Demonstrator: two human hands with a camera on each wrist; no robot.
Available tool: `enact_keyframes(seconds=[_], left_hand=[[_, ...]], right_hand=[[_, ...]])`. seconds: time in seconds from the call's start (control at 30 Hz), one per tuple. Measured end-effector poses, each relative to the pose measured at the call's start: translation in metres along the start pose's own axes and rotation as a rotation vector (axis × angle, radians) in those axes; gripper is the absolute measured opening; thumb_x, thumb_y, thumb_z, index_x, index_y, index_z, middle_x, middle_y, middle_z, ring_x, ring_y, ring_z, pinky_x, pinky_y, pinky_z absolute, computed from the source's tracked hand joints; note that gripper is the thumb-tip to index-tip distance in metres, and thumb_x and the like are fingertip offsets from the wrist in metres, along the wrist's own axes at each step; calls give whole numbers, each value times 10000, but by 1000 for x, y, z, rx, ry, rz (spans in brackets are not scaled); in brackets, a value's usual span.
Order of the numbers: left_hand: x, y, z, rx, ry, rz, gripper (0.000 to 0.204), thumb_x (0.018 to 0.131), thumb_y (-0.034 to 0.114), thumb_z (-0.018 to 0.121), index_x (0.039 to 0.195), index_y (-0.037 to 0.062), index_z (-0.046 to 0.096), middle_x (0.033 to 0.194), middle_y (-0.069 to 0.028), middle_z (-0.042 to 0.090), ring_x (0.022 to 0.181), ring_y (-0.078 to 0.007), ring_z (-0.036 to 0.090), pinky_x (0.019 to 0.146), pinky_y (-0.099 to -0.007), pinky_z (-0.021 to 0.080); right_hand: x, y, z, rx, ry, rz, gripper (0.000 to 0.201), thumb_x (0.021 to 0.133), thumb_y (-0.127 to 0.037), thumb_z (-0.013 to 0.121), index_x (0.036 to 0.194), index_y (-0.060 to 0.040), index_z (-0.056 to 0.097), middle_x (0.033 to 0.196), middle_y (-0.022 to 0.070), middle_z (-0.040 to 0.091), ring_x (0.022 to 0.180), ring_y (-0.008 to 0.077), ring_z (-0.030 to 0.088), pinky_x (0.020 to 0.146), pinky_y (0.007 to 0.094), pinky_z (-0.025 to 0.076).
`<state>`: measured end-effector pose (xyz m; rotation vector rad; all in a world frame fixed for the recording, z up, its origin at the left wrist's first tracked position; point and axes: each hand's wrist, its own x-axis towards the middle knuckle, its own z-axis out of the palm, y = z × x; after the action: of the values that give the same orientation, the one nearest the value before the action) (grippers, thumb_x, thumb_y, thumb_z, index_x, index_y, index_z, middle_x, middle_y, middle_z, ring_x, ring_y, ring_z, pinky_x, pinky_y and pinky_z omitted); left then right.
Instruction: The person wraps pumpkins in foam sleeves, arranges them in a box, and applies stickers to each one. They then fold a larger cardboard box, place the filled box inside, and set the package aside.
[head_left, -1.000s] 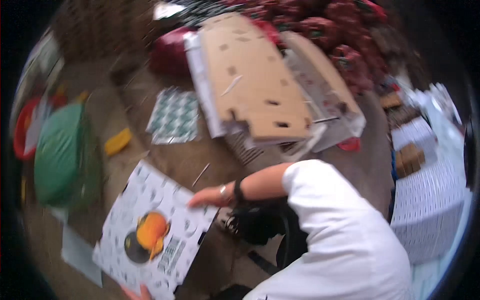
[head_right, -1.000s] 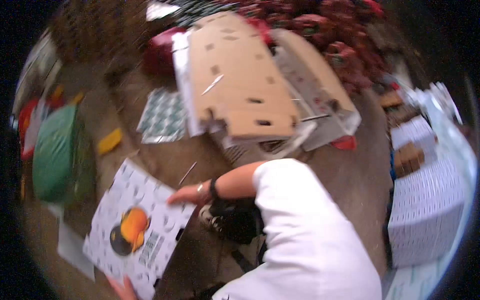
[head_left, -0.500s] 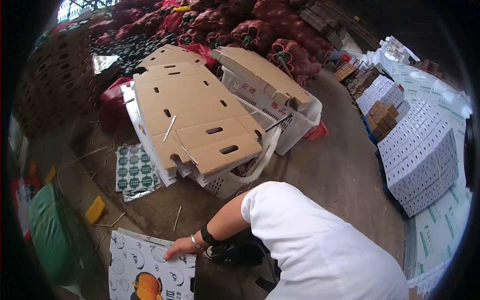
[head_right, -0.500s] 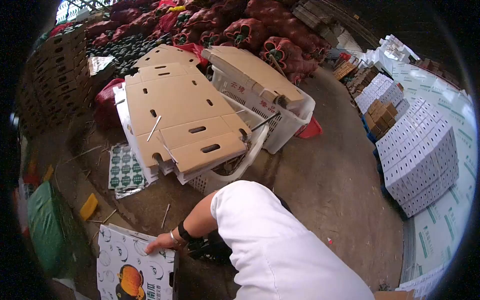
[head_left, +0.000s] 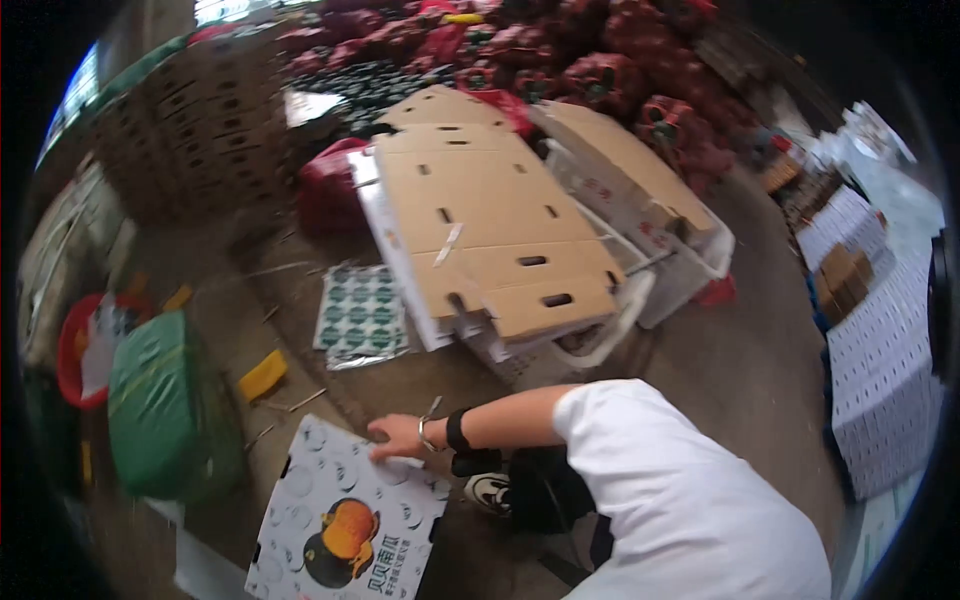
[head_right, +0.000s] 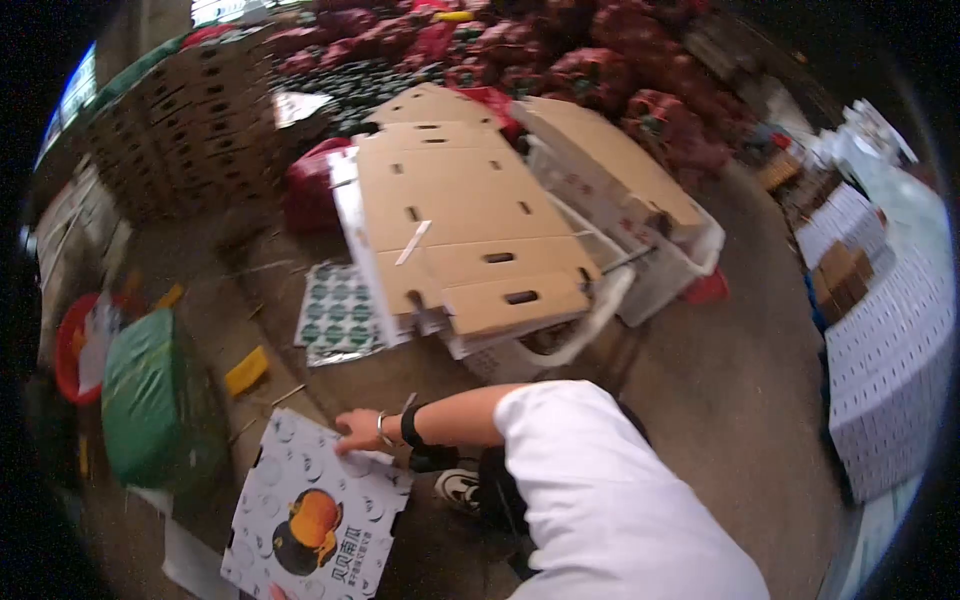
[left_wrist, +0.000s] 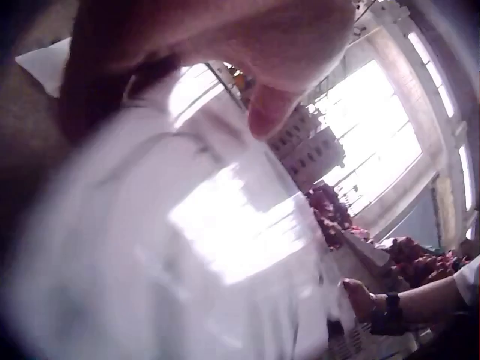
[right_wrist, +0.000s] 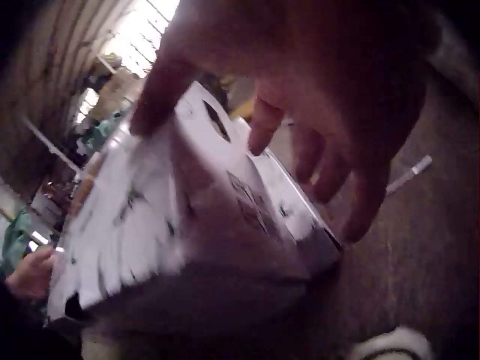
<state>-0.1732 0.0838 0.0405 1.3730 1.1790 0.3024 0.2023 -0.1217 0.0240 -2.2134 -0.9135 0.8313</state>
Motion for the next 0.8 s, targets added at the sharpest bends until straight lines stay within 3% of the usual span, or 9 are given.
enact_keyframes(seconds=[0.03, 0.07, 0.1, 0.23, 0.27, 0.37, 0.63, 0.73, 0.8], left_hand=[[3, 18, 0, 108, -32, 88, 458, 927, 204, 504, 1294, -53, 407, 1227, -119, 523, 1037, -226, 522, 862, -351, 449], [26, 1, -19, 60, -280, -19, 722, 901, 417, 525, 1455, 178, 129, 1435, -98, 340, 1330, -249, 269, 985, -625, 239], [55, -25, -22, 506, 170, -101, 644, 881, 330, 561, 1309, -88, 322, 1268, -273, 465, 1180, -343, 464, 995, -399, 346], [28, -17, -5, 690, 307, 149, 587, 895, 419, 502, 1159, -92, 390, 1055, -343, 547, 995, -485, 522, 825, -480, 427], [32, -14, -2, 663, 257, 17, 568, 904, 424, 482, 1121, -96, 413, 1082, -350, 526, 1014, -486, 505, 840, -475, 412], [50, -42, -4, 591, 347, 183, 530, 922, 399, 462, 1106, -95, 413, 1082, -345, 522, 1029, -476, 502, 843, -468, 409], [86, -46, -23, 322, 15, 220, 434, 951, 329, 430, 1137, -63, 442, 1124, -244, 563, 1019, -372, 557, 869, -418, 425], [55, -3, -21, -488, -217, -242, 333, 954, 228, 428, 1167, -24, 475, 1102, -133, 593, 984, -238, 596, 809, -390, 484], [67, -44, -46, -310, -214, -263, 343, 956, 227, 427, 1192, -18, 472, 1104, -122, 599, 991, -231, 597, 813, -394, 489]], right_hand=[[3, -25, 0, -51, -23, -26, 548, 819, -432, 577, 1158, -3, 541, 1114, 244, 579, 1089, 389, 531, 916, 435, 433], [0, -52, 3, -113, -41, 114, 506, 830, -408, 563, 1133, -3, 548, 1095, 248, 584, 1062, 395, 542, 902, 438, 441], [-2, -70, 10, -184, -64, 240, 465, 842, -384, 549, 1109, -3, 555, 1076, 252, 589, 1034, 400, 553, 887, 441, 448], [11, -29, 39, -116, -1, 112, 413, 940, -368, 355, 1149, -41, 499, 1010, 237, 609, 970, 405, 571, 857, 480, 437], [5, -35, 37, -127, -6, 179, 457, 936, -417, 334, 1101, -19, 487, 1003, 271, 601, 953, 408, 576, 819, 473, 446], [14, -39, 37, -130, -12, 176, 479, 940, -431, 332, 1120, -8, 469, 972, 264, 612, 940, 418, 577, 809, 470, 448], [50, -7, 18, 47, -164, 66, 503, 937, -462, 322, 1129, -80, 589, 1045, 185, 631, 920, 384, 600, 823, 425, 459], [94, 76, 7, 351, -534, 99, 517, 928, -487, 388, 1296, -143, 505, 1154, 94, 609, 894, 259, 601, 781, 424, 470], [73, 91, 12, 815, -622, 261, 580, 893, -282, 569, 1409, -153, 340, 1283, 102, 512, 1126, 185, 502, 916, 366, 437]])
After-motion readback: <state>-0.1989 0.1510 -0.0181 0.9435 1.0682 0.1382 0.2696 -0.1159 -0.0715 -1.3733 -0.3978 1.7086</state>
